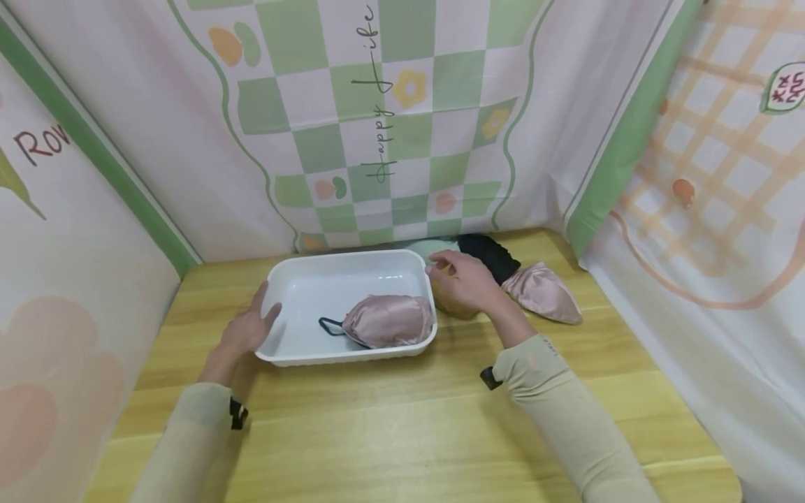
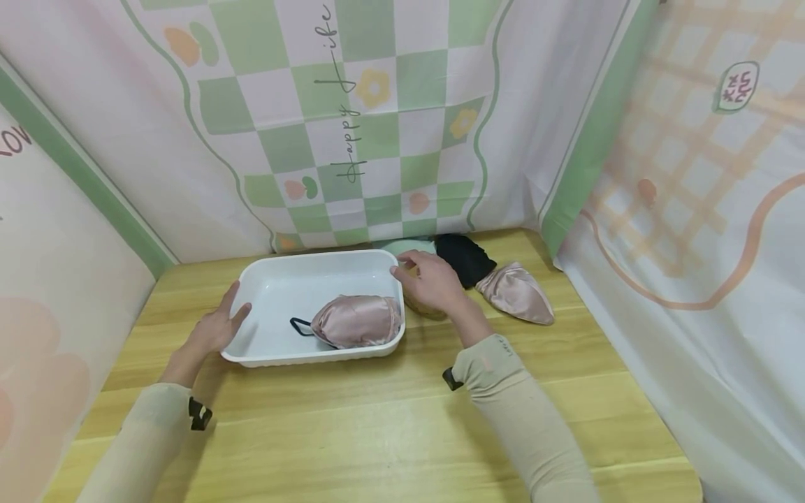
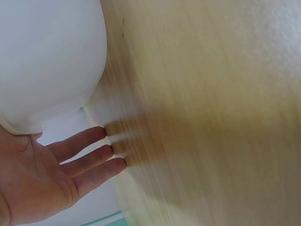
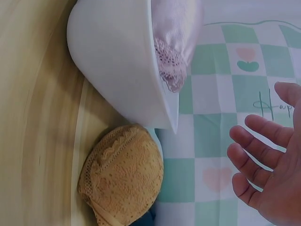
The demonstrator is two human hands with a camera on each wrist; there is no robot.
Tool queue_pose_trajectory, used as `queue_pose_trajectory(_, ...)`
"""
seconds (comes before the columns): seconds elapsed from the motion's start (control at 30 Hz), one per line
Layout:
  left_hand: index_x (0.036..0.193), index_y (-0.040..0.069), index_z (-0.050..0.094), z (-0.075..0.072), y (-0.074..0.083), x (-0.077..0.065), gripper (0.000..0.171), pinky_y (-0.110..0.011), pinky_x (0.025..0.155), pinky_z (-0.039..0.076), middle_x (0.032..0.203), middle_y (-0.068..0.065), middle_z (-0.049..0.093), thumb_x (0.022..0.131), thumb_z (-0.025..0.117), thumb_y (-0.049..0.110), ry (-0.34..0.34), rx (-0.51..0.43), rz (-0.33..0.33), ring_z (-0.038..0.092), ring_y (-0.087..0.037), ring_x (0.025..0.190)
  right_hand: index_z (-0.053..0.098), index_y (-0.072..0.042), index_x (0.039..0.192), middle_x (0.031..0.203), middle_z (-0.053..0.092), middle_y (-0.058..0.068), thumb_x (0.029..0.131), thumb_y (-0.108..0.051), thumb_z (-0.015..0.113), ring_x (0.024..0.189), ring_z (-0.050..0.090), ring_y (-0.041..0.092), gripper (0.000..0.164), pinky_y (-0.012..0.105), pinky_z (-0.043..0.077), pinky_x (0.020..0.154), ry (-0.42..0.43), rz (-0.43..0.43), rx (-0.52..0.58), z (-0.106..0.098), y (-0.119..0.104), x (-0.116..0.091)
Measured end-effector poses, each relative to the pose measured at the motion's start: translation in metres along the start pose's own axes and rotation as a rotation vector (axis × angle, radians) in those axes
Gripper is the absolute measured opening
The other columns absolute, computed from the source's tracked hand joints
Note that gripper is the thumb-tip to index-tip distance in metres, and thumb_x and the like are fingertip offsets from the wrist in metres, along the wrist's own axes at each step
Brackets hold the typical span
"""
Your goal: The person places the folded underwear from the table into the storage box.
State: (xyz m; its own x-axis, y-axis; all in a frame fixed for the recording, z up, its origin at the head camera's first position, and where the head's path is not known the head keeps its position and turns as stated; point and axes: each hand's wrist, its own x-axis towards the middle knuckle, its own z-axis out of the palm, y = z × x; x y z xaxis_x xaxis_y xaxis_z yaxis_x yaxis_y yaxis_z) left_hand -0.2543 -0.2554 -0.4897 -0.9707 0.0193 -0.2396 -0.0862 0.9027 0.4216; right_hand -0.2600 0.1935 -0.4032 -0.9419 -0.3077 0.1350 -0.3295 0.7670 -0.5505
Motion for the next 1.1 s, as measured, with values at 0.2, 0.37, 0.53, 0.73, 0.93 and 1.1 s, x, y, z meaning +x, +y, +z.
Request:
queue_pose_trajectory(0.2,0.158,0.023,-0.020,-0.001,0.000,0.000,0.080,-0.068,0.105,0.039,0.156,-0.037,0.025,0.101,0.013,0.068,0.001,0.000,0.003,0.041,-0.062,0.131,0.059,-0.014,0.137,0.124,0.068,0.010,0.102,-0.045,0.050,0.111,0.063,0.029,0.047,0.047,0.051,0.094,0.009,0.023,0.007,-0.006,0.005,-0.002)
queue_pose_trajectory(0.37,0.157,0.024,-0.022,-0.001,0.000,-0.001,0.080,-0.069,0.107,0.036,0.157,-0.037,0.024,0.101,0.013,0.068,-0.011,-0.004,-0.012,0.038,-0.062,0.133,0.059,-0.012,0.136,0.123,0.068,0.012,0.103,-0.045,0.050,0.110,0.065,0.030,0.048,0.047,0.052,0.095,0.024,0.030,0.009,-0.008,0.008,-0.002)
queue_pose_trajectory(0.53,0.157,0.024,-0.022,0.000,-0.001,0.000,0.081,-0.069,0.107,0.037,0.156,-0.037,0.024,0.100,0.012,0.069,-0.017,-0.005,-0.019,0.038,-0.061,0.133,0.059,-0.012,0.136,0.121,0.069,0.010,0.103,-0.047,0.048,0.104,0.064,0.028,0.049,0.046,0.051,0.091,0.032,0.030,-0.001,-0.008,0.015,-0.003)
queue_pose_trajectory(0.73,0.158,0.022,-0.020,0.001,-0.001,0.001,0.081,-0.067,0.103,0.042,0.154,-0.038,0.028,0.100,0.013,0.069,-0.007,0.004,-0.010,0.044,-0.061,0.130,0.058,-0.013,0.136,0.119,0.069,0.009,0.102,-0.054,0.046,0.105,0.064,0.027,0.055,0.046,0.051,0.091,0.026,0.066,0.030,-0.008,0.025,-0.003)
queue_pose_trajectory(0.93,0.160,0.018,-0.014,0.001,-0.001,0.002,0.081,-0.063,0.095,0.048,0.151,-0.039,0.032,0.102,0.015,0.066,0.011,0.010,0.009,0.050,-0.059,0.123,0.058,-0.013,0.135,0.117,0.069,0.008,0.101,-0.058,0.046,0.103,0.066,0.026,0.058,0.045,0.053,0.091,0.034,0.092,0.047,-0.005,0.038,-0.002)
queue_pose_trajectory(1.1,0.160,0.019,-0.015,0.001,-0.001,0.002,0.080,-0.062,0.093,0.048,0.152,-0.039,0.032,0.102,0.015,0.066,0.012,0.011,0.014,0.051,-0.059,0.123,0.059,-0.011,0.135,0.118,0.069,0.011,0.102,-0.050,0.047,0.103,0.066,0.027,0.053,0.047,0.052,0.092,0.044,0.097,0.051,-0.005,0.046,-0.003)
